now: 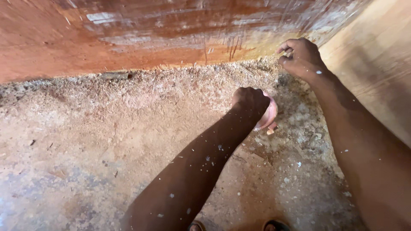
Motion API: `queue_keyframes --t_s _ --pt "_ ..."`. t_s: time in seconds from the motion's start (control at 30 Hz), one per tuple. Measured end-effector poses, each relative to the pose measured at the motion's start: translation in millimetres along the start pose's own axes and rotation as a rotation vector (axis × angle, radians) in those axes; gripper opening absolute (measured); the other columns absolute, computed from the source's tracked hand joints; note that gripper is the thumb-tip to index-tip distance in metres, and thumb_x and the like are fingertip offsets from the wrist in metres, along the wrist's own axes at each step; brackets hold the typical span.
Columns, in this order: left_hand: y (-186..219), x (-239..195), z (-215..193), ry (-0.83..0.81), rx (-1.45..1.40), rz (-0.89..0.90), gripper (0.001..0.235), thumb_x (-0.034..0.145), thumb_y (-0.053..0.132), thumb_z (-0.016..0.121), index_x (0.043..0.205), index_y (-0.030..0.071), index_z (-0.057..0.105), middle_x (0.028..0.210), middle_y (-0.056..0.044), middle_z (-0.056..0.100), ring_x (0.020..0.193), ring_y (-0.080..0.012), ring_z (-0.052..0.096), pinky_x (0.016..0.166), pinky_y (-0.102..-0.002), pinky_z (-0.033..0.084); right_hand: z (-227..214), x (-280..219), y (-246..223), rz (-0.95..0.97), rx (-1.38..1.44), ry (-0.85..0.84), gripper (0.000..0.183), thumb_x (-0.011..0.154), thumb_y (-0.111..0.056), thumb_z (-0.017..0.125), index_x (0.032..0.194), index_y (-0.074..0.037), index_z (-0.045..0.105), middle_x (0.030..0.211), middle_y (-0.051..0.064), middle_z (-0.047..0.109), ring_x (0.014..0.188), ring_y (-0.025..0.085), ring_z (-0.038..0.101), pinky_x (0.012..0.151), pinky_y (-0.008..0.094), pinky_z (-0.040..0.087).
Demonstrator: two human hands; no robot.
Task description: The person paints a reddish-brown wall with white paint using a brush. They repeatedly dip the brush into a small pink container and apply paint in horizontal strokes near the floor, occasionally touching the wall with their left hand.
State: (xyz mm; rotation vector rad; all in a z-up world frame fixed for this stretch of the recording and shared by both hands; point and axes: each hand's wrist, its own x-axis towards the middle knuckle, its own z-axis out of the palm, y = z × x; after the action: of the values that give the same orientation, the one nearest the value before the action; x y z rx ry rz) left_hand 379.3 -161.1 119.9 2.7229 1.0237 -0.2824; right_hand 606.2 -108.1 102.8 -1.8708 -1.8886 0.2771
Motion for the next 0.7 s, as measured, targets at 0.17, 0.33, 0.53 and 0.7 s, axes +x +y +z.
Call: queue_keyframes --t_s 0.17,0.33,0.53,0.7 --pt "-3.0 8.4 14.9 0.054 0.024 0.038 0.016 0.09 0.023 0.072 0.104 0.02 0.079 0.113 -0.003 0.077 0.105 -0.0216 0.074 0.08 -0.038 0.061 -0.7 -1.9 0.5 0.071 0.015 -0.044 0.023 0.084 -0.016 0.077 0.106 -0.012 0.077 0.1 0.013 0.075 0.091 0.025 0.072 0.083 0.037 0.056" --pt "0.5 3.7 11.7 0.0 -0.012 0.071 0.02 0.089 0.025 0.071 0.108 0.018 0.077 0.11 -0.004 0.077 0.102 -0.0226 0.074 0.08 -0.038 0.061 -1.0 -2.4 -4.2 0.058 0.041 -0.051 0.022 0.084 -0.017 0.077 0.106 -0.013 0.078 0.099 0.012 0.075 0.092 0.024 0.072 0.083 0.037 0.056" --pt "4.6 -5.8 -3.0 -0.046 -0.034 0.088 0.019 0.087 0.024 0.072 0.104 0.017 0.077 0.109 -0.006 0.076 0.102 -0.0242 0.074 0.081 -0.039 0.061 -3.2 -1.1 -11.4 0.09 0.022 -0.096 0.025 0.084 -0.016 0.077 0.109 -0.013 0.077 0.1 0.013 0.075 0.092 0.024 0.072 0.084 0.037 0.056" --pt "6.8 -15.3 -16.7 -0.077 -0.041 0.09 0.018 0.086 0.024 0.072 0.101 0.016 0.078 0.107 -0.008 0.076 0.101 -0.0256 0.073 0.082 -0.04 0.061 -3.6 -1.8 -11.2 0.163 0.011 -0.149 0.024 0.086 -0.015 0.077 0.11 -0.013 0.076 0.107 0.011 0.075 0.095 0.022 0.071 0.084 0.037 0.056"
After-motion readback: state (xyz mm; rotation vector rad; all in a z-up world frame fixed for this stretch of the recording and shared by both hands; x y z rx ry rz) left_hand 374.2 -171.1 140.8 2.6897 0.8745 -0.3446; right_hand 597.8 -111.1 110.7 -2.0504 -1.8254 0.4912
